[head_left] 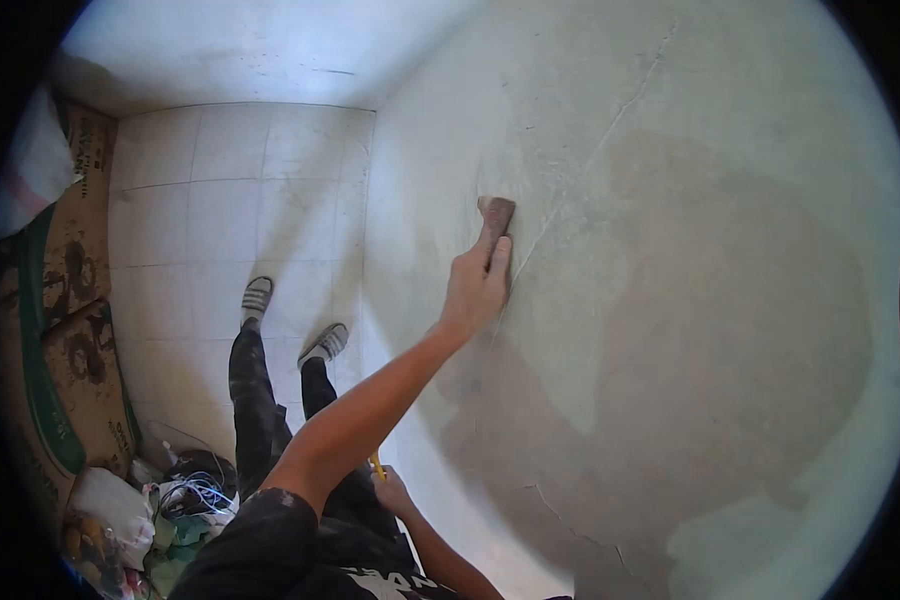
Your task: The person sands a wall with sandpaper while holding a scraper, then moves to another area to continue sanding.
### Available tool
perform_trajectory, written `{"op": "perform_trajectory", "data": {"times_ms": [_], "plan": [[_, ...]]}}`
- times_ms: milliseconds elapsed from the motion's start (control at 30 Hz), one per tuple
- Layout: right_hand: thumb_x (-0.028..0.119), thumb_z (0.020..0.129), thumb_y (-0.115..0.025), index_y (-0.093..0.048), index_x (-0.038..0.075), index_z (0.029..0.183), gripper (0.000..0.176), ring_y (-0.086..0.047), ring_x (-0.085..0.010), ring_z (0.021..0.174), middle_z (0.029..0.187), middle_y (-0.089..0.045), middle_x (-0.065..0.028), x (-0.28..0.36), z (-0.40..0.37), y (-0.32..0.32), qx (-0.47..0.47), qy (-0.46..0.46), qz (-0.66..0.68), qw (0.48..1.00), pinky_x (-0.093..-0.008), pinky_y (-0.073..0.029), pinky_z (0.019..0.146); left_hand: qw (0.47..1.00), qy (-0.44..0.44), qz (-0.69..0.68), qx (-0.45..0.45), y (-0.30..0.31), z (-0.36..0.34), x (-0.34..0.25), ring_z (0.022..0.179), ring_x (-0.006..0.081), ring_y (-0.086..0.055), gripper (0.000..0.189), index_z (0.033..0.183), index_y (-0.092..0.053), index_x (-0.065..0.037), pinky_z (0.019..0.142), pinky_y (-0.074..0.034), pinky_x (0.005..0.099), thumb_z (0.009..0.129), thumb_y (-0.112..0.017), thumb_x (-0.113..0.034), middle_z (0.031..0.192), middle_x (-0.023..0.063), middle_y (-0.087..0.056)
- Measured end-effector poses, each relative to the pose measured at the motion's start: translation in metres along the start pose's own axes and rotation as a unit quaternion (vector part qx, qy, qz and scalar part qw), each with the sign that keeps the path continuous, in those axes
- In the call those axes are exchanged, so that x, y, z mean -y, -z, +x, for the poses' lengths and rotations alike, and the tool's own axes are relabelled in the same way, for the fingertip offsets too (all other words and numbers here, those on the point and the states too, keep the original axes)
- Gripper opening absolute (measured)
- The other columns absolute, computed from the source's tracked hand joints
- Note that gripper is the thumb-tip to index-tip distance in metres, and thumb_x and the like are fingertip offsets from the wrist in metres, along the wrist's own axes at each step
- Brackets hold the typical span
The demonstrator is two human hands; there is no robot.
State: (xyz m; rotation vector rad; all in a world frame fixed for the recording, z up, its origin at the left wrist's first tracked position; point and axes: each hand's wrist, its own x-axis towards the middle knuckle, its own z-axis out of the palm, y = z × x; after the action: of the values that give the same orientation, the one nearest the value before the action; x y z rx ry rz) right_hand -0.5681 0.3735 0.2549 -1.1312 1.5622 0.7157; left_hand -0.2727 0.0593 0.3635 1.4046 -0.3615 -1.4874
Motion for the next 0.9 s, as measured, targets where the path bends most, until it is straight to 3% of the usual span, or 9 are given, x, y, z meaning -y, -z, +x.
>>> {"op": "perform_trajectory", "data": {"times_ms": [67, 167, 267, 367, 467, 600, 667, 767, 900], "plan": [[0.033, 0.101, -0.054, -0.056, -0.001, 0.133, 0.047, -0.061, -0.0442, 0.122, 0.125, -0.064, -0.0303, -0.063, 0.033, -0.032, -0.02, 0.094, -0.023, 0.995, -0.0475, -0.046, 0.104, 0.949, -0.289, -0.043, -0.122, -0.026, -0.018, 0.025, 0.139, 0.0362, -0.052, 0.053, 0.157, -0.033, 0.002, 0.114, -0.04, 0.0374, 0.108, -0.044, -0.017, 0.15, 0.0267, -0.051], [0.033, 0.104, -0.052, -0.055, -0.002, 0.134, 0.046, -0.06, -0.0418, 0.123, 0.125, -0.064, -0.0298, -0.018, 0.033, -0.032, -0.068, 0.317, 0.047, 0.945, -0.0462, -0.044, 0.107, 0.924, -0.364, 0.01, -0.117, -0.046, -0.052, 0.092, 0.142, 0.0372, -0.048, 0.052, 0.155, -0.035, 0.003, 0.116, -0.037, 0.0402, 0.108, -0.044, -0.015, 0.152, 0.0273, -0.047], [0.032, 0.105, -0.052, -0.054, -0.004, 0.133, 0.046, -0.062, -0.0399, 0.119, 0.122, -0.065, -0.0269, 0.043, 0.001, -0.003, 0.046, 0.018, 0.087, 0.995, -0.0457, -0.045, 0.105, 0.96, -0.261, -0.067, -0.075, -0.002, 0.011, -0.005, 0.148, 0.0372, -0.039, 0.051, 0.155, -0.036, 0.005, 0.12, -0.032, 0.0422, 0.106, -0.045, -0.011, 0.156, 0.027, -0.042], [0.03, 0.104, -0.053, -0.054, -0.004, 0.134, 0.045, -0.062, -0.0401, 0.119, 0.123, -0.065, -0.0278, -0.002, 0.036, -0.017, -0.014, 0.181, 0.01, 0.983, -0.0466, -0.045, 0.105, 0.974, -0.195, -0.104, -0.056, -0.019, -0.015, 0.021, 0.153, 0.0385, -0.029, 0.051, 0.154, -0.037, 0.004, 0.124, -0.027, 0.0433, 0.105, -0.045, -0.009, 0.16, 0.0242, -0.038], [0.028, 0.104, -0.053, -0.054, -0.004, 0.133, 0.044, -0.061, -0.0435, 0.12, 0.124, -0.065, -0.0287, 0.006, 0.043, -0.02, -0.066, 0.337, 0.048, 0.938, -0.0483, -0.046, 0.103, 0.932, -0.357, 0.052, -0.033, -0.036, -0.059, 0.092, 0.148, 0.0369, -0.04, 0.052, 0.157, -0.036, -0.002, 0.118, -0.035, 0.0411, 0.107, -0.044, -0.016, 0.158, 0.0216, -0.043], [0.029, 0.104, -0.053, -0.053, -0.002, 0.135, 0.044, -0.058, -0.0483, 0.122, 0.125, -0.064, -0.0303, 0.021, 0.039, -0.012, -0.024, 0.159, 0.011, 0.987, -0.0487, -0.046, 0.104, 0.97, -0.223, -0.094, -0.026, -0.007, 0.015, -0.004, 0.154, 0.033, -0.03, 0.053, 0.157, -0.037, -0.003, 0.124, -0.026, 0.0416, 0.105, -0.048, -0.011, 0.161, 0.0212, -0.038], [0.035, 0.103, -0.057, -0.051, 0.004, 0.141, 0.049, -0.061, -0.0482, 0.117, 0.123, -0.066, -0.0292, -0.008, 0.058, -0.027, -0.068, 0.237, 0.001, 0.969, -0.0498, -0.048, 0.099, 0.97, -0.218, -0.102, -0.037, -0.02, 0.005, 0.007, 0.156, 0.0331, -0.025, 0.054, 0.158, -0.035, -0.004, 0.125, -0.023, 0.0428, 0.106, -0.047, -0.011, 0.162, 0.0211, -0.036], [0.04, 0.097, -0.066, -0.047, 0.008, 0.15, 0.064, -0.057, -0.0405, 0.129, 0.136, -0.061, -0.0258, 0.063, 0.049, -0.014, -0.046, 0.024, 0.006, 0.999, -0.0491, -0.044, 0.108, 0.94, -0.34, 0.008, 0.026, -0.039, -0.074, 0.121, 0.155, 0.0346, -0.026, 0.052, 0.158, -0.033, 0.0, 0.125, -0.024, 0.0429, 0.111, -0.035, -0.023, 0.165, 0.0213, -0.03], [0.051, 0.095, -0.063, -0.036, 0.012, 0.155, 0.077, -0.053, -0.0441, 0.126, 0.13, -0.055, -0.0317, 0.083, 0.076, -0.046, -0.061, 0.001, -0.211, 0.976, -0.0574, -0.042, 0.102, 0.994, -0.089, -0.048, -0.043, 0.013, 0.057, 0.108, 0.154, 0.0341, -0.027, 0.057, 0.158, -0.032, 0.001, 0.123, -0.027, 0.0419, 0.112, -0.03, -0.031, 0.167, 0.0204, -0.026]]}}
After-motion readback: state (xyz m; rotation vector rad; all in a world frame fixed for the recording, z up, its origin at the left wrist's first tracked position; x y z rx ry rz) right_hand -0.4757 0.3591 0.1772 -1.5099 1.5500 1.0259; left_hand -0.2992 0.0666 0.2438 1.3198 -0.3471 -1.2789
